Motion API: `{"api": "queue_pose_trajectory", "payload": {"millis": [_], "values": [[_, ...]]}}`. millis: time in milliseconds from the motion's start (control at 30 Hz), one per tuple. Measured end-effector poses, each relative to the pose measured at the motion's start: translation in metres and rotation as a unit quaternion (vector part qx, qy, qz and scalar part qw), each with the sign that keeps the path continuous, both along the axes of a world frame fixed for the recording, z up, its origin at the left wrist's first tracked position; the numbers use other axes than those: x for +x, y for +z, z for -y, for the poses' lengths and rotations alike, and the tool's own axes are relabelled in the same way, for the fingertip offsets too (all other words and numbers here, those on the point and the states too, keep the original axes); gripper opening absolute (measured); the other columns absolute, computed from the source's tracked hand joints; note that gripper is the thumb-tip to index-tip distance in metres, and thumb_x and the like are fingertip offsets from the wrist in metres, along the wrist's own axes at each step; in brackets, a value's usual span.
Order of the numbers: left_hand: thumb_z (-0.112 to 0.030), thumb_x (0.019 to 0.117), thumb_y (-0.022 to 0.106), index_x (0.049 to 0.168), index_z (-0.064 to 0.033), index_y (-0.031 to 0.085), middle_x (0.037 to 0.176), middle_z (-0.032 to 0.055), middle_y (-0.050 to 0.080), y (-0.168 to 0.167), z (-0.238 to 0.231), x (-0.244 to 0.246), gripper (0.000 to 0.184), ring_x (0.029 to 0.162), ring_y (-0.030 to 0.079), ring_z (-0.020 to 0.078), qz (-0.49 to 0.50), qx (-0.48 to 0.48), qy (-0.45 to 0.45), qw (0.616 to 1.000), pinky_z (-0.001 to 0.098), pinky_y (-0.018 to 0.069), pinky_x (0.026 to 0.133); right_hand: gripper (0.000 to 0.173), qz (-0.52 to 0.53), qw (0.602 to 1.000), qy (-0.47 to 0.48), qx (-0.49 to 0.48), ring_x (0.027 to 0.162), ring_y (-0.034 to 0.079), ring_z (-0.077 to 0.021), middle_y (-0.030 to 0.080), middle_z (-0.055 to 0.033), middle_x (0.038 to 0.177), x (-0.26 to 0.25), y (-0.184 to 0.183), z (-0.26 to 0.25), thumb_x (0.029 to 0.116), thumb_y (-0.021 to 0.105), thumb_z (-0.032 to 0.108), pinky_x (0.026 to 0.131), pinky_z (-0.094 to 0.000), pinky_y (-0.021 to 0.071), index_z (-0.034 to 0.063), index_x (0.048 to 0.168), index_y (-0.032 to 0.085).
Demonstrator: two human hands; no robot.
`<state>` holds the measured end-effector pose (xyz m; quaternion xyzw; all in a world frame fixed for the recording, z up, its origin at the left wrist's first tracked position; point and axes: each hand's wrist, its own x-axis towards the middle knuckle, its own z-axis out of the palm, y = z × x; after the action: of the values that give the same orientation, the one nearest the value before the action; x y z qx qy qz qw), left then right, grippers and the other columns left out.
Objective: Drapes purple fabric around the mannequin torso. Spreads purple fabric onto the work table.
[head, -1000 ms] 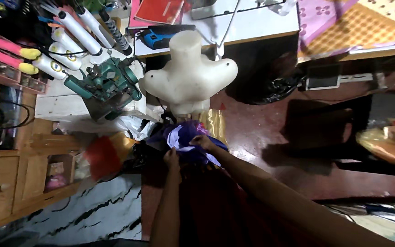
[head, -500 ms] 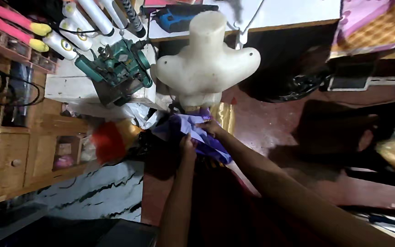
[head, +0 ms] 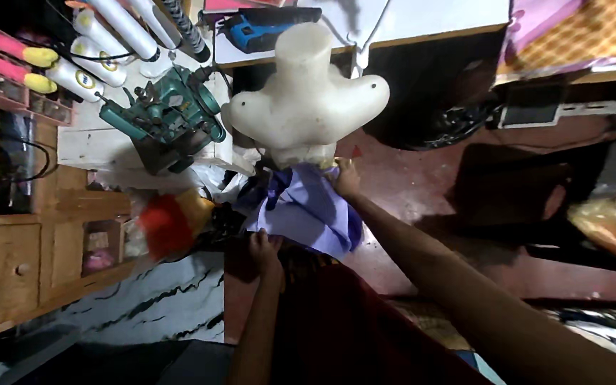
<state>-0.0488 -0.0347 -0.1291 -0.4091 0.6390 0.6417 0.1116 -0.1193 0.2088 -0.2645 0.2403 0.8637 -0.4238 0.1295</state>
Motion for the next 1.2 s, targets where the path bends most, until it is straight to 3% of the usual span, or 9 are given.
{"api": "queue_pose_trajectory", "payload": {"millis": [67,200,367,500,633,800,900,1033,1200], "values": [[-0.015,0.1109,0.044,0.137,0.0082,0.046,0.122,0.0242,0.059,0.005,-0.005,-0.003,0.035,0.097,0.069,0.0249,-0.033,-0.008,-0.003,0.999,0.0385,0.0608,0.083,0.072,-0.054,0.987,0.115,-0.101,0.13,0.055,-0.0454,0.058,-0.0283,0.14,0.031,0.02,0.024,0.0942,0.073,0.043,0.109,-0.0631,0.044,0.0002,0.148,0.05],[-0.015,0.1113,0.041,0.141,0.0071,0.041,0.122,0.0234,0.055,0.027,-0.012,-0.007,0.037,0.097,0.066,0.0243,-0.037,0.022,0.064,0.997,0.0381,0.0593,0.083,0.102,0.005,0.954,0.283,-0.101,0.148,0.038,-0.0417,0.043,-0.0194,0.16,0.106,0.042,0.085,0.0828,0.08,0.056,0.12,-0.0719,0.0148,0.0101,0.161,0.034],[-0.015,0.111,0.04,0.133,0.0033,0.043,0.099,0.0126,0.059,0.059,-0.016,0.012,0.028,0.08,0.067,0.0171,-0.047,0.048,0.13,0.989,0.0333,0.0607,0.075,0.065,0.03,0.996,0.084,0.02,0.136,0.053,-0.0429,0.058,-0.0218,0.144,0.145,0.015,0.115,0.0854,0.074,0.016,0.116,-0.0696,0.0265,0.0069,0.147,0.054],[-0.015,0.1126,0.034,0.14,0.0046,0.037,0.113,0.0155,0.058,0.074,0.019,0.034,0.034,0.09,0.068,0.0171,-0.1,0.005,0.095,0.99,0.0335,0.0598,0.081,0.037,0.007,0.998,0.052,0.047,0.125,0.06,-0.0454,0.068,-0.0229,0.127,0.158,0.016,0.106,0.087,0.067,0.004,0.112,-0.0709,0.0304,0.0015,0.124,0.071],[-0.018,0.1131,0.033,0.14,0.0048,0.038,0.115,0.0154,0.058,0.083,0.064,0.046,0.035,0.094,0.068,0.0158,-0.12,-0.04,0.044,0.991,0.0314,0.0594,0.083,0.032,-0.03,0.998,0.047,0.016,0.123,0.063,-0.0423,0.071,-0.022,0.123,0.181,0.047,0.079,0.098,0.057,0.008,0.113,-0.0626,0.0367,0.0013,0.127,0.07],[-0.014,0.1077,0.048,0.128,0.0049,0.05,0.104,0.009,0.06,0.106,0.063,0.023,0.027,0.085,0.066,0.0127,-0.245,-0.084,-0.097,0.961,0.0323,0.0603,0.078,0.023,-0.105,0.989,-0.008,-0.104,0.1,0.07,-0.0357,0.071,-0.0235,0.111,0.213,0.095,0.023,0.1022,0.061,0.008,0.093,-0.0554,0.0547,-0.004,0.12,0.067],[-0.018,0.1045,0.057,0.124,0.0036,0.055,0.104,0.0089,0.062,0.125,0.032,0.002,0.029,0.084,0.067,0.0139,-0.307,-0.057,-0.129,0.941,0.0341,0.0609,0.078,0.018,-0.15,0.982,-0.041,-0.106,0.081,0.065,-0.0237,0.069,-0.0168,0.092,0.227,0.137,-0.019,0.1,0.068,0.014,0.079,-0.0461,0.0546,-0.0038,0.105,0.069],[-0.012,0.1051,0.055,0.114,0.0023,0.054,0.085,0.0038,0.063,0.151,-0.035,-0.011,0.017,0.068,0.067,0.0085,-0.308,-0.004,-0.182,0.934,0.0261,0.0605,0.067,0.019,-0.147,0.985,-0.064,-0.065,0.074,0.059,-0.0161,0.064,-0.0114,0.082,0.254,0.189,-0.083,0.0983,0.07,0.015,0.074,-0.039,0.0513,-0.0039,0.097,0.068],[-0.013,0.1057,0.055,0.117,0.0033,0.056,0.09,0.0075,0.067,0.167,-0.131,0.0,0.021,0.072,0.069,0.0107,-0.264,0.043,-0.267,0.926,0.0258,0.0595,0.068,0.016,-0.182,0.976,-0.12,0.004,0.082,0.065,-0.0235,0.069,-0.0158,0.091,0.308,0.235,-0.175,0.0999,0.067,0.013,0.081,-0.0488,0.0527,-0.0022,0.103,0.071]]}}
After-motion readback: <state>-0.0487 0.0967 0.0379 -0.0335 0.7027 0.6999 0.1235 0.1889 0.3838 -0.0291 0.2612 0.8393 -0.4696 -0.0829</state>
